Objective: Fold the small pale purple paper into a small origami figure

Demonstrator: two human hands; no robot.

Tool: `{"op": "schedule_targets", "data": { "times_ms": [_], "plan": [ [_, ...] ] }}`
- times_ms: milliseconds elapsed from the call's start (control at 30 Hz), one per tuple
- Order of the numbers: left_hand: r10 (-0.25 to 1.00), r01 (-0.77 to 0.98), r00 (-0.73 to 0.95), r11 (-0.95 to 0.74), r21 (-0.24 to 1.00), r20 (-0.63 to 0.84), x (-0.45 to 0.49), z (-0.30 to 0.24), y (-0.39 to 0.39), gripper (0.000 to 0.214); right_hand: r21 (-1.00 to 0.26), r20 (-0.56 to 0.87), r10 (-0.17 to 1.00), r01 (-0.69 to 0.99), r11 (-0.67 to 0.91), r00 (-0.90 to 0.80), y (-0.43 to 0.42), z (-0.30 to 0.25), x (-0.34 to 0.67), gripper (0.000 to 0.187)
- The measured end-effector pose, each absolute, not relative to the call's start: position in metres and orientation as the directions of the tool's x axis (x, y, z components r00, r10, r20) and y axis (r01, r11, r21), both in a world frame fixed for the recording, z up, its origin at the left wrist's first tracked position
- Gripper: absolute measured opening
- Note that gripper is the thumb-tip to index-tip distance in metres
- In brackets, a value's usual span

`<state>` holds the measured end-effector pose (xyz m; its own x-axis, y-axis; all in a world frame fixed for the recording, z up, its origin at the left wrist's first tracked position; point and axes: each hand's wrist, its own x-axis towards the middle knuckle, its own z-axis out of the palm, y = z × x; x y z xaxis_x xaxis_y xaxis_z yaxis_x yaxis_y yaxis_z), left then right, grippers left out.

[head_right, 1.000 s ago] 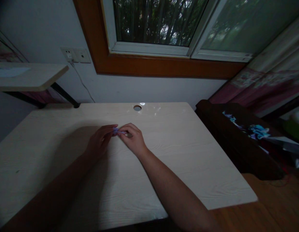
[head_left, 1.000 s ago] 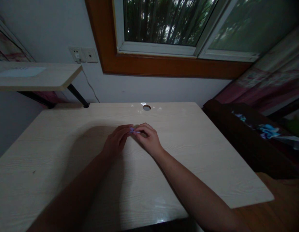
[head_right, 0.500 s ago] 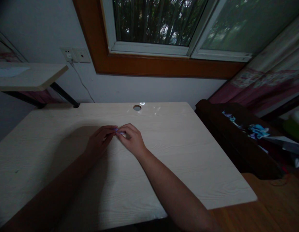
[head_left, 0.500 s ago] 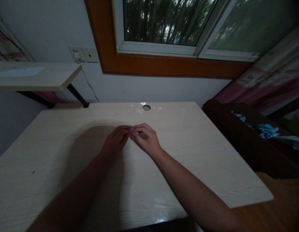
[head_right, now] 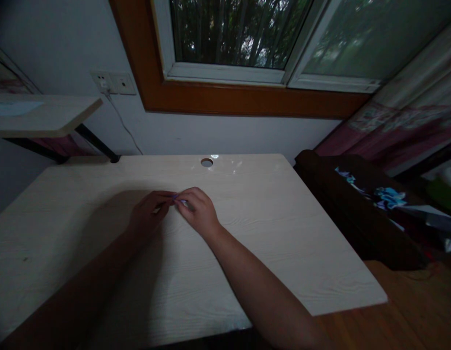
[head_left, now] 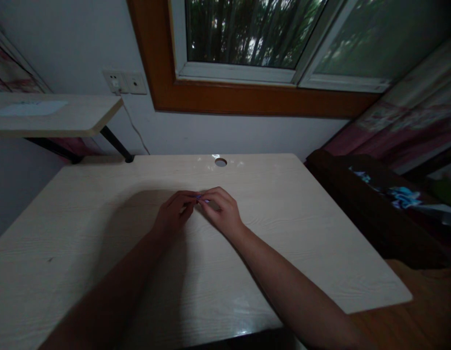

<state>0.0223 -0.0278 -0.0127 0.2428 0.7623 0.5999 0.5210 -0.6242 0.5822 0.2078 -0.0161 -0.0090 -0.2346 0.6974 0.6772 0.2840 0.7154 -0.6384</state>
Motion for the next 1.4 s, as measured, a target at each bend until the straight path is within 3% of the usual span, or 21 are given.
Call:
{"op": "schedule_targets", "data": {
  "times_ms": [433,867,1400],
  "plan": [
    [0.821,0.422,0.128,-0.553,0.718,0.557,0.0249,-0.0124,-0.0275,0.009,-0.639,0.682,0.709,0.325,0.697,-0.181,-0.0162,-0.0067,0.2056,0.007],
    [0.786,0.476,0.177,-0.595,0.648,0.592,0.0224,-0.011,-0.0269,0.009,-0.665,0.654,0.715,0.264,0.699,-0.247,-0.0148,-0.0099,0.2063,0.012],
    [0.812,0.4,0.102,-0.562,0.724,0.574,0.0222,-0.0093,-0.0279,0.009,-0.696,0.628,0.753,0.291,0.657,-0.197,-0.0157,-0.0069,0.2067,0.008]
  ]
}}
